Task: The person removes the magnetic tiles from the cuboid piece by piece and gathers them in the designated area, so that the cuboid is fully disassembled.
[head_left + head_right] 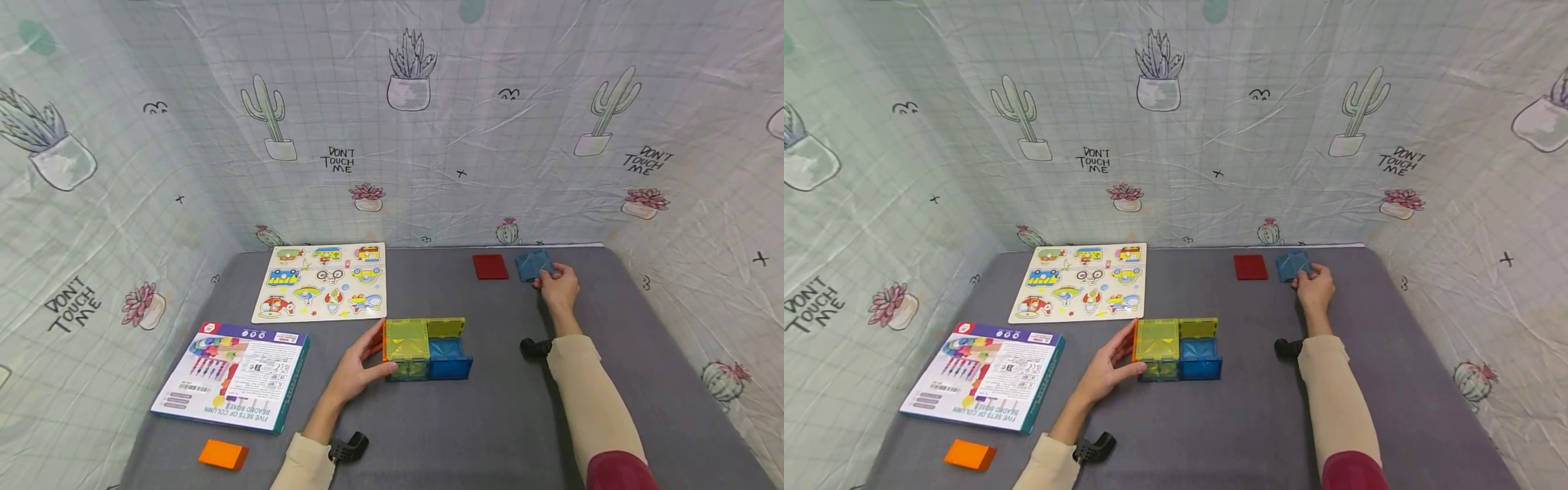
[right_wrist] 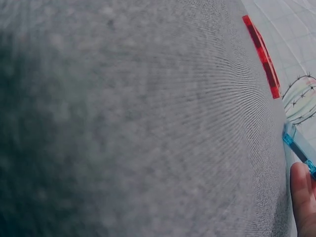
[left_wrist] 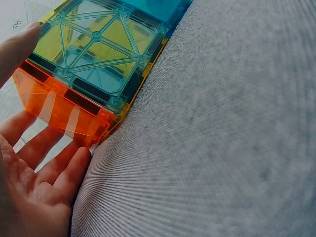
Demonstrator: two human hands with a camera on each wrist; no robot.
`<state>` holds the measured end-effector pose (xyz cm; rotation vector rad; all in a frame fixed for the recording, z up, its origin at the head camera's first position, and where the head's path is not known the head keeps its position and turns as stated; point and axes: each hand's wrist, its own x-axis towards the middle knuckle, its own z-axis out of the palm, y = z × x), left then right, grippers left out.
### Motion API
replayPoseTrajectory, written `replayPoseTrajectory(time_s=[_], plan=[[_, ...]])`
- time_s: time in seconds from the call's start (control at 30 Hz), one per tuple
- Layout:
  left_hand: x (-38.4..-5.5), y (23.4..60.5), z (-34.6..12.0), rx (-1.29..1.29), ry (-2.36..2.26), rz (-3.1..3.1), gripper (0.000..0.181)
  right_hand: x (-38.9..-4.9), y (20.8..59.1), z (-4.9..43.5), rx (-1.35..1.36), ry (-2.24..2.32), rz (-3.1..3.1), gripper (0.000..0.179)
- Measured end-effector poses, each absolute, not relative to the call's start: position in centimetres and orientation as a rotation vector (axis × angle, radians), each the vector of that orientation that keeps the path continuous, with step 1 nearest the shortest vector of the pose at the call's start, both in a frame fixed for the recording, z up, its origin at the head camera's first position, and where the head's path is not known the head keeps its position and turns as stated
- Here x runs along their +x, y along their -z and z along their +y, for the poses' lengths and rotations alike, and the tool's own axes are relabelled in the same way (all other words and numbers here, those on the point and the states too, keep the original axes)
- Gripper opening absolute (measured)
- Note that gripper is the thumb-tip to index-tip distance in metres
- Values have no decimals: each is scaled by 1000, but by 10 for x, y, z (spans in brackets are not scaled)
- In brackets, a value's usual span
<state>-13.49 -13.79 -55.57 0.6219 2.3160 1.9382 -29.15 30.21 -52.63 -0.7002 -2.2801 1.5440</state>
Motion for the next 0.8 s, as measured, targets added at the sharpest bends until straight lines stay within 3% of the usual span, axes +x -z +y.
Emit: replayPoseTrajectory(time_s=[0.2, 0.5, 0.8], plan=[[-135, 555, -138, 621, -1945, 2307, 84, -291, 527, 303, -725, -1463, -2387, 54], [-134, 554, -137, 622, -1948, 2306, 82, -289, 524, 300, -700, -1308, -2597, 90], [-134, 552, -136, 631, -1949, 2304, 83, -292, 523, 292, -742, -1318, -2607, 93]])
